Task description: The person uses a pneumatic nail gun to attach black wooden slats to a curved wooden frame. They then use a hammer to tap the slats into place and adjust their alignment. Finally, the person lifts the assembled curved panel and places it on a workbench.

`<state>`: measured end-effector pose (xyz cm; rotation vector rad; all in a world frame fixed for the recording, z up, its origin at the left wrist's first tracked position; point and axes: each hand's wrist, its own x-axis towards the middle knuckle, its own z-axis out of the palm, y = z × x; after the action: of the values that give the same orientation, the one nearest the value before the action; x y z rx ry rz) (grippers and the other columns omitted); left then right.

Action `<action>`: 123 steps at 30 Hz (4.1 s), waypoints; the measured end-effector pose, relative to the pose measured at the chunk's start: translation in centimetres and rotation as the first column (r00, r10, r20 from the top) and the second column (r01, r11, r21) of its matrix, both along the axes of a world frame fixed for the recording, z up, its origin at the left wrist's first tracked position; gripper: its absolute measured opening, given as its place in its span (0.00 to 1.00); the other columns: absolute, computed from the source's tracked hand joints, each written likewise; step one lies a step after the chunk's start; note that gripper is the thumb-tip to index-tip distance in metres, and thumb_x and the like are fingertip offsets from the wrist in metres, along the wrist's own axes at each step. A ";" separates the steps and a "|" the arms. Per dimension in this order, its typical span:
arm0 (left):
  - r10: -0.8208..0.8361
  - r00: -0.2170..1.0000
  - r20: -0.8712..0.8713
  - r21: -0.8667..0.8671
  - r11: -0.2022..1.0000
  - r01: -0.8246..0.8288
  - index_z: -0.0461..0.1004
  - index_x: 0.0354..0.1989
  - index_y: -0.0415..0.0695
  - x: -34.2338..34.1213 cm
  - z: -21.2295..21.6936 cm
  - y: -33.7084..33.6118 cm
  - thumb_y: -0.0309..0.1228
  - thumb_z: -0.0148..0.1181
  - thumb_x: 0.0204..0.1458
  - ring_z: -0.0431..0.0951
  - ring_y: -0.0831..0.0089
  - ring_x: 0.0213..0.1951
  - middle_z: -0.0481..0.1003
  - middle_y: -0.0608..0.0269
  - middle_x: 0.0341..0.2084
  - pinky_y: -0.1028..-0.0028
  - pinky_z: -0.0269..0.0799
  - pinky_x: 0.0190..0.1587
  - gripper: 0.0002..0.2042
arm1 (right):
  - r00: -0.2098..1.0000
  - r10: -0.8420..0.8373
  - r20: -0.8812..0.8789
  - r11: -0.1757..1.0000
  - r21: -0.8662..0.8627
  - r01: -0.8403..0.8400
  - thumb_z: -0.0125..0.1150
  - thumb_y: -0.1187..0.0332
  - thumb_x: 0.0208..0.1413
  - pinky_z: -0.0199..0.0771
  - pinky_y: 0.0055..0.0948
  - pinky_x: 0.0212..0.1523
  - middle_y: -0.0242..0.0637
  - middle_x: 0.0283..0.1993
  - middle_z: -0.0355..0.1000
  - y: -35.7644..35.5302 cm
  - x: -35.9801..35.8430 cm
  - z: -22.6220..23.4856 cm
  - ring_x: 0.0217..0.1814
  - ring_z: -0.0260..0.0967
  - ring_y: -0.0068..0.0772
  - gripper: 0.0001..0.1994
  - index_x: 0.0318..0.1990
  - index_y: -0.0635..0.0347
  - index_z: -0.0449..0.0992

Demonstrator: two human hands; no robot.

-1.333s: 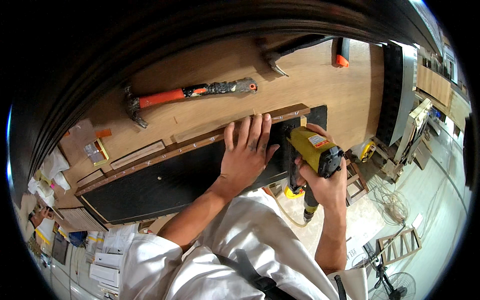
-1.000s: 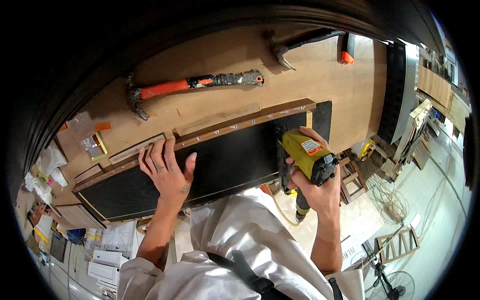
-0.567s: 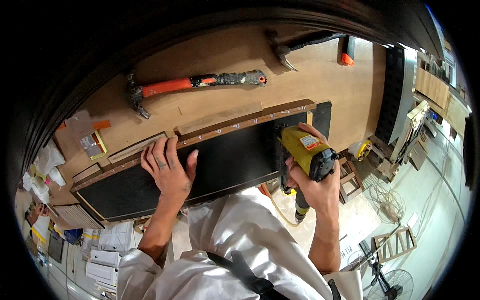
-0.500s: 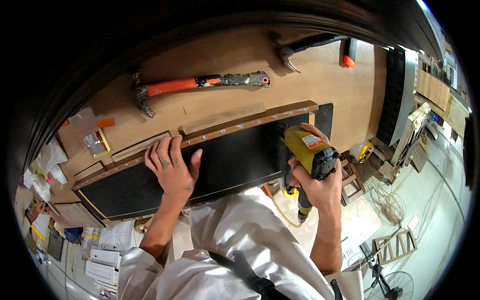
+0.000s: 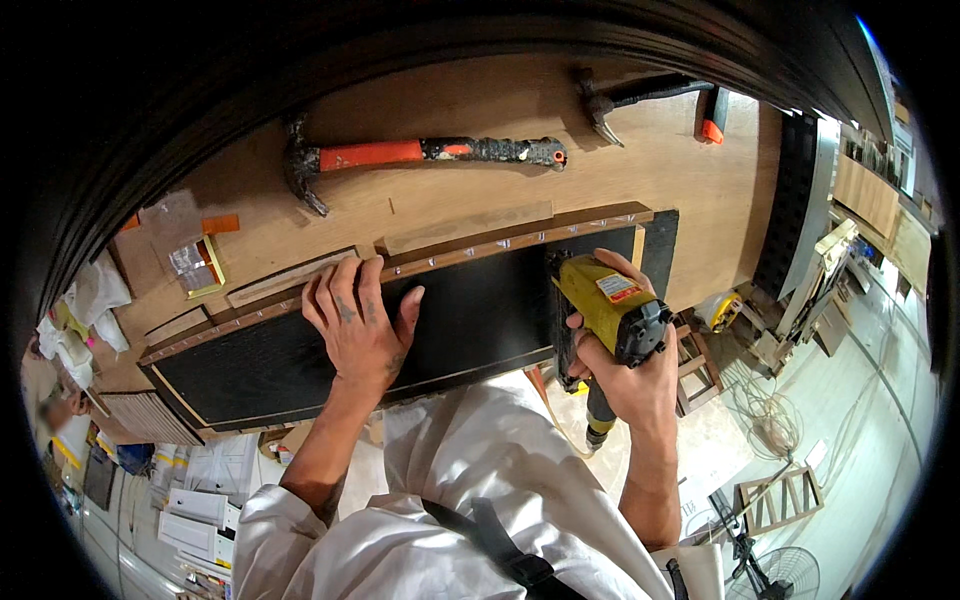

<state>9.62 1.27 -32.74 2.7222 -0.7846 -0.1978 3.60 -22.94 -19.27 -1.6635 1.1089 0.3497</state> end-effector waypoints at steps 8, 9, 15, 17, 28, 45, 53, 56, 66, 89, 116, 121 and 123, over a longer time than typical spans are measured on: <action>0.010 1.000 -0.017 -0.016 1.000 -0.010 0.69 0.55 0.42 0.0 -0.1 0.0 0.49 0.59 0.59 0.63 0.54 0.57 0.64 0.54 0.52 0.48 0.53 0.62 0.25 | 0.998 -0.048 -0.045 0.999 0.010 0.049 0.60 0.77 0.44 0.73 0.30 0.53 0.44 0.49 0.77 1.5 0.6 0.6 0.47 0.73 0.26 0.30 0.61 0.62 0.70; 0.008 1.000 -0.015 -0.013 1.000 -0.009 0.69 0.55 0.42 -0.1 -0.1 0.0 0.49 0.59 0.59 0.64 0.54 0.57 0.64 0.54 0.52 0.48 0.53 0.62 0.25 | 0.998 -0.055 -0.041 0.998 0.033 0.056 0.60 0.77 0.45 0.74 0.29 0.52 0.44 0.48 0.77 1.8 0.6 0.6 0.46 0.74 0.26 0.30 0.61 0.62 0.70; 0.008 0.999 -0.040 -0.031 0.999 -0.009 0.69 0.55 0.42 0.0 0.1 0.2 0.47 0.61 0.57 0.63 0.55 0.57 0.64 0.54 0.52 0.49 0.53 0.62 0.25 | 0.996 -0.078 -0.030 0.993 0.090 0.081 0.59 0.77 0.45 0.78 0.26 0.35 0.44 0.44 0.78 3.4 1.6 0.6 0.33 0.74 0.23 0.31 0.62 0.61 0.69; 0.012 0.999 -0.043 -0.041 0.999 -0.014 0.68 0.56 0.43 0.0 0.1 0.2 0.47 0.62 0.57 0.63 0.55 0.57 0.64 0.55 0.52 0.49 0.53 0.62 0.25 | 0.997 -0.075 -0.035 0.994 0.077 0.077 0.59 0.77 0.45 0.77 0.24 0.31 0.43 0.43 0.78 3.5 1.5 0.5 0.30 0.73 0.21 0.31 0.62 0.61 0.69; 0.024 0.999 -0.037 -0.058 0.998 -0.026 0.68 0.55 0.43 -0.1 -0.1 0.2 0.48 0.61 0.57 0.63 0.55 0.57 0.64 0.55 0.52 0.50 0.53 0.61 0.25 | 0.997 0.000 -0.084 1.000 0.026 0.002 0.59 0.78 0.45 0.77 0.29 0.46 0.44 0.48 0.77 4.3 1.8 0.7 0.44 0.75 0.27 0.31 0.62 0.61 0.69; 0.042 0.998 -0.043 -0.143 0.989 -0.048 0.68 0.56 0.45 -0.3 -0.5 0.3 0.46 0.63 0.56 0.64 0.55 0.56 0.64 0.55 0.51 0.49 0.54 0.61 0.24 | 0.998 0.002 -0.065 1.000 0.029 0.000 0.61 0.76 0.44 0.73 0.30 0.55 0.45 0.51 0.77 6.7 2.6 0.5 0.51 0.74 0.29 0.31 0.61 0.63 0.70; 0.043 0.998 -0.047 -0.163 0.985 -0.050 0.65 0.58 0.46 -0.3 -0.7 0.5 0.45 0.63 0.56 0.64 0.54 0.56 0.64 0.55 0.53 0.47 0.54 0.60 0.26 | 0.998 0.052 -0.036 0.993 0.107 -0.048 0.60 0.77 0.43 0.70 0.31 0.58 0.46 0.54 0.75 8.5 2.8 0.2 0.55 0.72 0.29 0.33 0.63 0.62 0.69; 0.038 0.998 -0.053 -0.161 0.986 -0.046 0.64 0.60 0.47 -0.5 -0.9 0.6 0.45 0.64 0.56 0.63 0.54 0.56 0.63 0.55 0.54 0.47 0.54 0.60 0.28 | 0.997 0.063 -0.035 0.992 0.112 -0.059 0.60 0.78 0.42 0.70 0.32 0.59 0.46 0.55 0.75 8.8 2.9 0.2 0.56 0.71 0.31 0.33 0.63 0.63 0.68; 0.026 0.998 -0.052 -0.179 0.983 -0.035 0.64 0.60 0.48 -0.6 -1.2 1.1 0.44 0.64 0.56 0.64 0.57 0.56 0.63 0.58 0.54 0.47 0.53 0.61 0.27 | 0.997 0.034 -0.075 0.996 0.088 -0.027 0.59 0.77 0.43 0.73 0.31 0.55 0.46 0.50 0.76 9.5 3.6 0.8 0.52 0.73 0.30 0.32 0.62 0.62 0.69; 0.148 0.988 0.032 -0.003 0.989 -0.148 0.71 0.53 0.45 2.1 -0.4 10.7 0.43 0.56 0.62 0.65 0.57 0.56 0.66 0.57 0.51 0.47 0.50 0.66 0.18 | 0.989 0.143 -0.020 0.988 0.067 -0.142 0.61 0.77 0.43 0.69 0.33 0.61 0.47 0.56 0.75 12.7 4.0 0.3 0.59 0.72 0.33 0.32 0.62 0.60 0.69; 0.152 0.987 0.045 -0.128 0.981 -0.145 0.71 0.51 0.44 1.8 -0.2 10.9 0.41 0.59 0.60 0.67 0.57 0.53 0.67 0.56 0.50 0.47 0.52 0.64 0.17 | 0.998 0.016 0.057 0.988 0.152 -0.024 0.58 0.79 0.44 0.78 0.31 0.47 0.46 0.48 0.76 15.0 1.9 1.2 0.48 0.74 0.29 0.34 0.65 0.58 0.66; 0.171 0.982 0.076 -0.203 0.967 -0.153 0.72 0.51 0.42 1.4 -0.4 11.4 0.43 0.57 0.62 0.68 0.55 0.51 0.69 0.54 0.48 0.49 0.53 0.64 0.18 | 0.984 -0.068 0.162 0.988 0.147 0.044 0.57 0.81 0.46 0.82 0.26 0.33 0.46 0.48 0.75 13.3 -3.8 3.5 0.43 0.75 0.26 0.37 0.69 0.56 0.62; 0.112 0.990 0.090 -0.209 0.974 -0.091 0.72 0.53 0.42 1.7 -0.4 12.8 0.46 0.54 0.63 0.67 0.54 0.53 0.69 0.53 0.50 0.49 0.52 0.65 0.21 | 0.964 -0.102 0.246 0.994 0.072 0.087 0.59 0.81 0.47 0.83 0.25 0.32 0.46 0.48 0.75 14.1 -6.2 3.8 0.40 0.75 0.26 0.36 0.68 0.56 0.63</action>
<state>11.34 14.12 -33.19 2.5833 -0.6508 0.0419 -2.61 -8.84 -15.49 -1.5468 0.9754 0.1073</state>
